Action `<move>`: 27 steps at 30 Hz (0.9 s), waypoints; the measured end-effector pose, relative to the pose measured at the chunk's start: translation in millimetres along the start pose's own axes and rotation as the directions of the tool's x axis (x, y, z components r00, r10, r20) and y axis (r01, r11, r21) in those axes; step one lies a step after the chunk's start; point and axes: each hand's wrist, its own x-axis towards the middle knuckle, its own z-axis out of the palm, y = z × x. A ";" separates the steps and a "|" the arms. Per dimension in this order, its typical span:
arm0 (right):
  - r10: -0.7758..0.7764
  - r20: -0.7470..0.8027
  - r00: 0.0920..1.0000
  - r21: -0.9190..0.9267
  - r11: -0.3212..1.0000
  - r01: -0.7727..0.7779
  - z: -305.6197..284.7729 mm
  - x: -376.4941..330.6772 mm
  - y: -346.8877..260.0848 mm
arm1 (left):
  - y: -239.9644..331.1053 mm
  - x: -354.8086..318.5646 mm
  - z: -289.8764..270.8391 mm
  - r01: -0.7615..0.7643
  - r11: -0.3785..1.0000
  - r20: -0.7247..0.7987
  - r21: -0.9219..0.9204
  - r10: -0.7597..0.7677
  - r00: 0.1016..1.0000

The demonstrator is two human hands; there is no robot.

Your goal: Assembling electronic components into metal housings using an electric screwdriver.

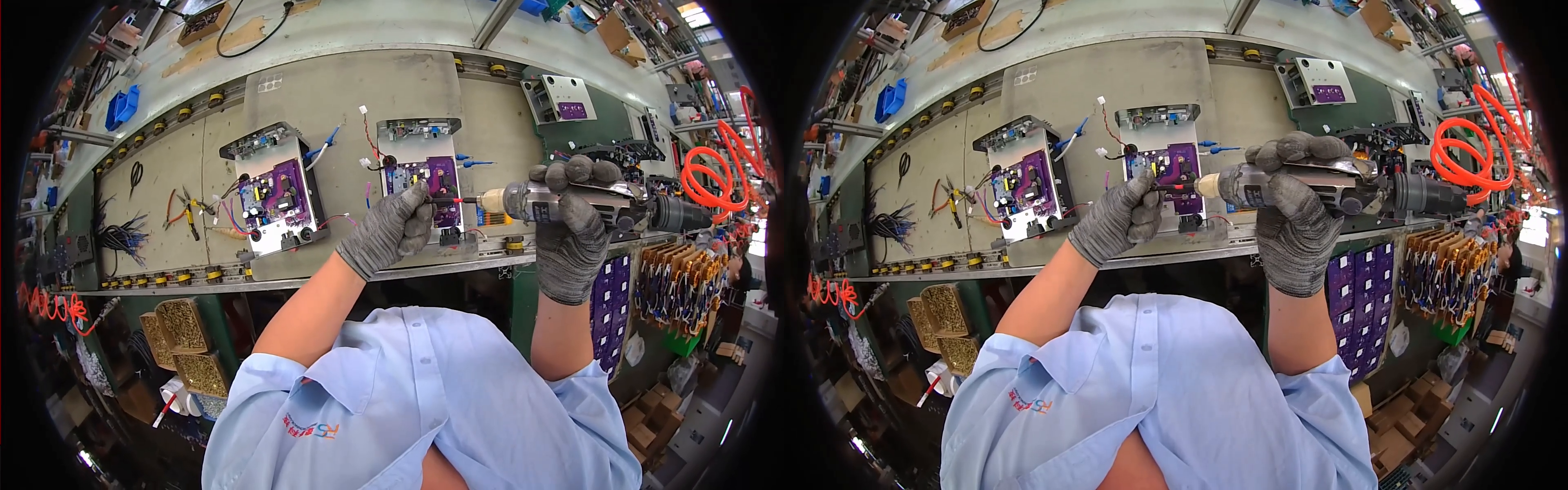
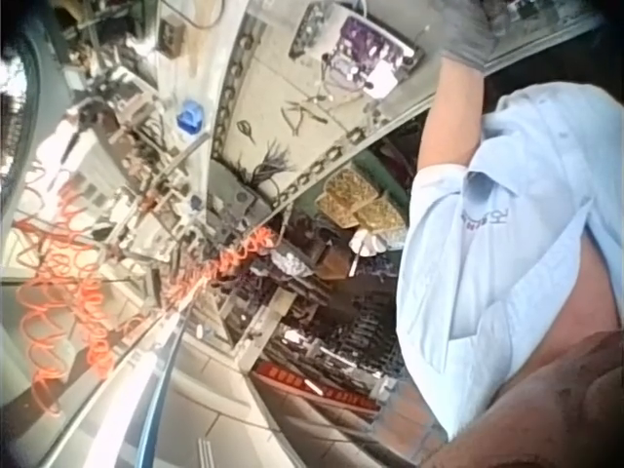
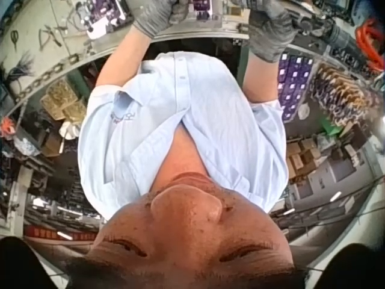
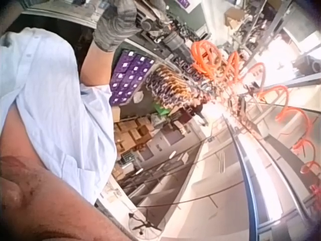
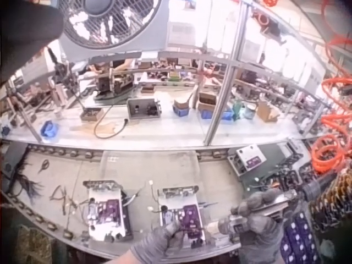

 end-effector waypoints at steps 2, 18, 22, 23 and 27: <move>-0.004 -0.012 1.000 -0.012 1.000 0.004 -1.3 0.7 -2.4 | 4.9 -1.1 5.7 0.069 0.996 -0.055 0.056 -0.066 0.996; 0.064 -0.126 0.990 -0.333 0.937 -0.103 -25.7 10.2 49.6 | -21.7 -99.2 -49.3 0.044 0.966 -0.307 0.255 0.038 0.951; 0.170 -0.078 0.982 -0.384 0.904 -0.187 -25.6 9.8 54.1 | -30.5 -101.7 -56.7 0.086 0.979 -0.372 0.185 -0.011 0.928; 0.189 -0.044 0.981 -0.418 0.888 -0.190 -26.6 9.5 55.8 | -31.1 -100.6 -56.8 0.084 0.979 -0.373 0.185 -0.009 0.928; 0.175 0.070 0.982 -0.525 0.844 -0.113 -23.5 5.9 66.3 | -42.5 -89.9 -62.3 0.191 0.944 -0.378 0.271 -0.078 0.922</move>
